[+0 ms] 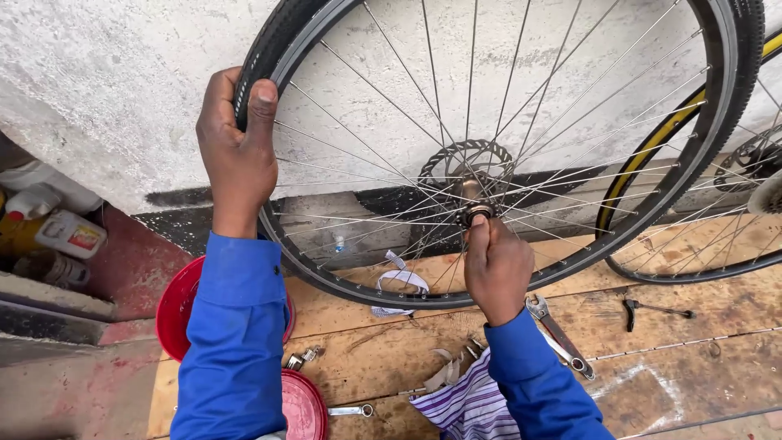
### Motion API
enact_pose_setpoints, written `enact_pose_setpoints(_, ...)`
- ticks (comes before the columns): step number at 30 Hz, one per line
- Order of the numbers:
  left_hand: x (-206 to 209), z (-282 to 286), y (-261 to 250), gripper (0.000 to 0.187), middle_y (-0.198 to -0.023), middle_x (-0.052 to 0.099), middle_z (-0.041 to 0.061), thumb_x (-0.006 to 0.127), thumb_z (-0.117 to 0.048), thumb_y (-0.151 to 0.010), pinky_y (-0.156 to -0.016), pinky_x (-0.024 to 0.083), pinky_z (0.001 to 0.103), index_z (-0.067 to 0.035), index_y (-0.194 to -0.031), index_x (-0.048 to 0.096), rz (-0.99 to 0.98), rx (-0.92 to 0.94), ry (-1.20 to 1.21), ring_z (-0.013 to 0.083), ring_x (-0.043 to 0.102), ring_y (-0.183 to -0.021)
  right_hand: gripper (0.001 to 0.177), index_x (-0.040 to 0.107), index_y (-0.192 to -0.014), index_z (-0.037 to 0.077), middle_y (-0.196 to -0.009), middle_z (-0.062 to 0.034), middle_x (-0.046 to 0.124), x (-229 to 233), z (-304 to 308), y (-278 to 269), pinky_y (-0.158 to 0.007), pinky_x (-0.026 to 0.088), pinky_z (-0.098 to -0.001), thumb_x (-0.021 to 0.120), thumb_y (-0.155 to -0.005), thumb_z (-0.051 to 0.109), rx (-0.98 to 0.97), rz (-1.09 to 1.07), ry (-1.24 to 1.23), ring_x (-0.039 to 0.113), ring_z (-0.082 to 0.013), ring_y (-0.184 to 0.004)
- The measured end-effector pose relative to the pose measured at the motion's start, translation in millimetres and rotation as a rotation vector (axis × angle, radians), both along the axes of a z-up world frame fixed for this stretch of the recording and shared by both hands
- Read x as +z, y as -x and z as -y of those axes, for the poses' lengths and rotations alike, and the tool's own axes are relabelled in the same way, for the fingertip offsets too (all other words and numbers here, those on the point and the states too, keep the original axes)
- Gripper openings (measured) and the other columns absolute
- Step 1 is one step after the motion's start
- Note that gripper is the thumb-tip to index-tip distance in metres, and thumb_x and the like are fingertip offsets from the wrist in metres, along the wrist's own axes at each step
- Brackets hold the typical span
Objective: The person works on a bicycle wheel, using a wrench to loosen and remove the axle nut. They then remove the axle and a small metal part, wiping them with a cloth. The person flips the wheel over and uses the wrench again on the other side of the hub.
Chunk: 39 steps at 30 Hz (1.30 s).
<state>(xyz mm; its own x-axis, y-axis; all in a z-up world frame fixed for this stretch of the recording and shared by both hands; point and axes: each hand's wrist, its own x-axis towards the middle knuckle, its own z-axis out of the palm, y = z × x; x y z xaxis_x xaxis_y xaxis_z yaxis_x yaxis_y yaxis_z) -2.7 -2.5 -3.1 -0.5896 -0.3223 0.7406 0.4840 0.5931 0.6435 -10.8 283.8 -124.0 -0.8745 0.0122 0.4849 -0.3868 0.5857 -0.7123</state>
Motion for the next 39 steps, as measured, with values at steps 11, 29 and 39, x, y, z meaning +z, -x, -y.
enact_pose_setpoints(11,-4,1,-1,0.046,-0.102,0.061,0.002,0.050,-0.052,-0.101,-0.082,0.045,0.029,-0.008,-0.113,0.060,-0.005,-0.012,-0.033,0.0146,0.055,-0.095,0.052,0.066,-0.092,-0.002,-0.042,-0.0045,0.040,-11,-17,-5,-0.034,0.043,-0.0325,0.032,-0.107,0.034,0.570,0.656,1.152,0.049,-0.0214,-0.035)
enact_pose_setpoints(29,-229,-192,-110,0.069,-0.113,0.060,0.026,0.079,-0.045,-0.074,-0.094,0.048,0.055,-0.004,-0.126,0.059,0.960,-0.663,0.206,0.0482,0.058,-0.106,0.034,0.070,-0.106,0.022,-0.080,-0.0010,0.067,-136,-172,-96,-0.080,0.057,-0.0460,0.080,-0.074,0.029,0.135,0.849,-0.652,0.070,-0.0261,-0.087)
enact_pose_setpoints(39,-201,-247,-108,0.065,-0.126,0.060,0.021,0.065,-0.048,-0.090,-0.105,0.043,0.048,-0.007,-0.138,0.049,0.900,-0.765,-0.446,0.0352,0.054,-0.123,0.012,0.071,-0.098,0.001,-0.079,-0.0046,0.064,-111,-121,-78,-0.071,0.044,-0.0268,0.068,-0.087,0.003,0.218,0.634,0.643,0.055,-0.0133,-0.078)
